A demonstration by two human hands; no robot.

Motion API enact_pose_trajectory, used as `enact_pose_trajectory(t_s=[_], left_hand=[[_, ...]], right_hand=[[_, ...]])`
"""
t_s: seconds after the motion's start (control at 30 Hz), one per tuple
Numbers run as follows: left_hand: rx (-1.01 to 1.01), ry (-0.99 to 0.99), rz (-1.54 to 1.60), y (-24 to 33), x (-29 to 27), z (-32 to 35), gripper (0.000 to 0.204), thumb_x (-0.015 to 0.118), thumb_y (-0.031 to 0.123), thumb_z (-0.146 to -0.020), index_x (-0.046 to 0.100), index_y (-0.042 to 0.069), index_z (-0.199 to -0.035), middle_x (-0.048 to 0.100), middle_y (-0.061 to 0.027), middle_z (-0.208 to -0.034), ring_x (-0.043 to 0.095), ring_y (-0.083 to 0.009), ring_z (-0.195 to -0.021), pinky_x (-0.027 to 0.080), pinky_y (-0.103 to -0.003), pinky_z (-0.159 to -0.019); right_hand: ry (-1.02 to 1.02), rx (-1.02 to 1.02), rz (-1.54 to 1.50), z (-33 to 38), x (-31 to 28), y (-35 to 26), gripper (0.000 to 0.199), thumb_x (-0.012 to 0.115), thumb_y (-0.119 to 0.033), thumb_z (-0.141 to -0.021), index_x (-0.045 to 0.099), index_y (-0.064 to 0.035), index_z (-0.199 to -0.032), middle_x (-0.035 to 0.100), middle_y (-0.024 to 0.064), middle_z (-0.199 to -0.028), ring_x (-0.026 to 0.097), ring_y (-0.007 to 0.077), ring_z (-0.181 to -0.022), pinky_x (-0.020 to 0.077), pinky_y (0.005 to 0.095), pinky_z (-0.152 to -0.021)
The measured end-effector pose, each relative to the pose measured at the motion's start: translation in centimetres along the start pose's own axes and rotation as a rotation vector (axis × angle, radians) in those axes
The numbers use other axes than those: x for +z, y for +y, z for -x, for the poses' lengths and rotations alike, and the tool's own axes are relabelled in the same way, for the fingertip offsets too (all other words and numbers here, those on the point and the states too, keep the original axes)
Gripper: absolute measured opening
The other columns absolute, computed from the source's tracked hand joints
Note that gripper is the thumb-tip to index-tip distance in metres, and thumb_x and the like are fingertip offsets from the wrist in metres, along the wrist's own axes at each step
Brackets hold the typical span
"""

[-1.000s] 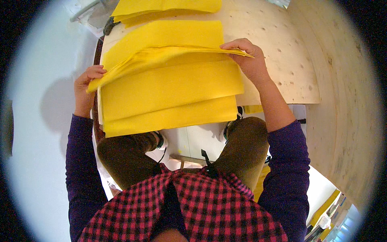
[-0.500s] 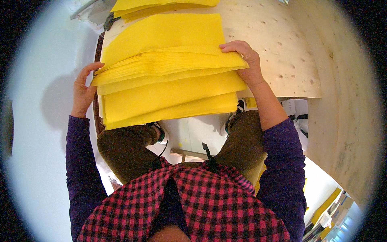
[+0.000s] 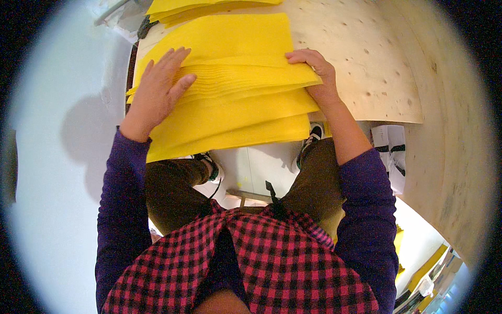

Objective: The person folds multiple yellow fabric sheets on a wooden table. They smooth each sheet, fold it in half, and stack the folded pieces. The person repeats this process for several sheets throughout the clip.

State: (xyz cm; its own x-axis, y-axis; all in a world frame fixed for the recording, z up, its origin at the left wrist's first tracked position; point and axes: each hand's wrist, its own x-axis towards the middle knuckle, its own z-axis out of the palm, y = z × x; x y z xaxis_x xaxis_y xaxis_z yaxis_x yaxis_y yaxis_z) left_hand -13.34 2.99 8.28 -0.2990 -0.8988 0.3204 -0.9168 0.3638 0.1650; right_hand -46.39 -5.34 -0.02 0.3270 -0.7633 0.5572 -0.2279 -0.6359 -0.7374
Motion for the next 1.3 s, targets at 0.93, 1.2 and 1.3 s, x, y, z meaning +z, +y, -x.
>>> enact_pose_trajectory(t_s=[0.93, 1.2, 1.3], left_hand=[[-0.003, 0.065, 0.016, 3.3, 3.1, 3.5, 0.035, 0.060, 0.033, -0.086, 0.062, 0.005, -0.108, 0.060, -0.0133, -0.115, 0.054, -0.0312, -0.108, 0.041, -0.044, -0.090], [-0.040, 0.039, 0.168, 3.5, 3.1, 4.6, 0.044, 0.058, 0.031, -0.089, 0.056, 0.000, -0.120, 0.053, -0.0206, -0.128, 0.047, -0.0371, -0.121, 0.035, -0.046, -0.102], [-0.033, 0.012, 0.121, 3.5, 3.4, 5.3, 0.045, 0.055, 0.025, -0.091, 0.051, 0.000, -0.128, 0.047, -0.0210, -0.135, 0.042, -0.0384, -0.127, 0.034, -0.043, -0.106]], right_hand=[[0.055, 0.036, 0.079, 0.6, -0.8, 0.6, 0.018, 0.063, 0.004, -0.080, 0.066, -0.0087, -0.093, 0.066, 0.0059, -0.111, 0.059, 0.0198, -0.107, 0.0466, 0.0296, -0.094], [0.217, 0.182, 0.099, 0.5, -4.0, -0.2, 0.019, 0.055, 0.006, -0.087, 0.066, -0.0071, -0.094, 0.068, 0.0056, -0.110, 0.058, 0.0179, -0.110, 0.0462, 0.0297, -0.096], [0.272, 0.206, 0.091, 0.0, -4.3, -2.5, 0.014, 0.056, -0.001, -0.090, 0.066, -0.0067, -0.098, 0.066, 0.0057, -0.113, 0.058, 0.0174, -0.111, 0.0442, 0.0304, -0.098]])
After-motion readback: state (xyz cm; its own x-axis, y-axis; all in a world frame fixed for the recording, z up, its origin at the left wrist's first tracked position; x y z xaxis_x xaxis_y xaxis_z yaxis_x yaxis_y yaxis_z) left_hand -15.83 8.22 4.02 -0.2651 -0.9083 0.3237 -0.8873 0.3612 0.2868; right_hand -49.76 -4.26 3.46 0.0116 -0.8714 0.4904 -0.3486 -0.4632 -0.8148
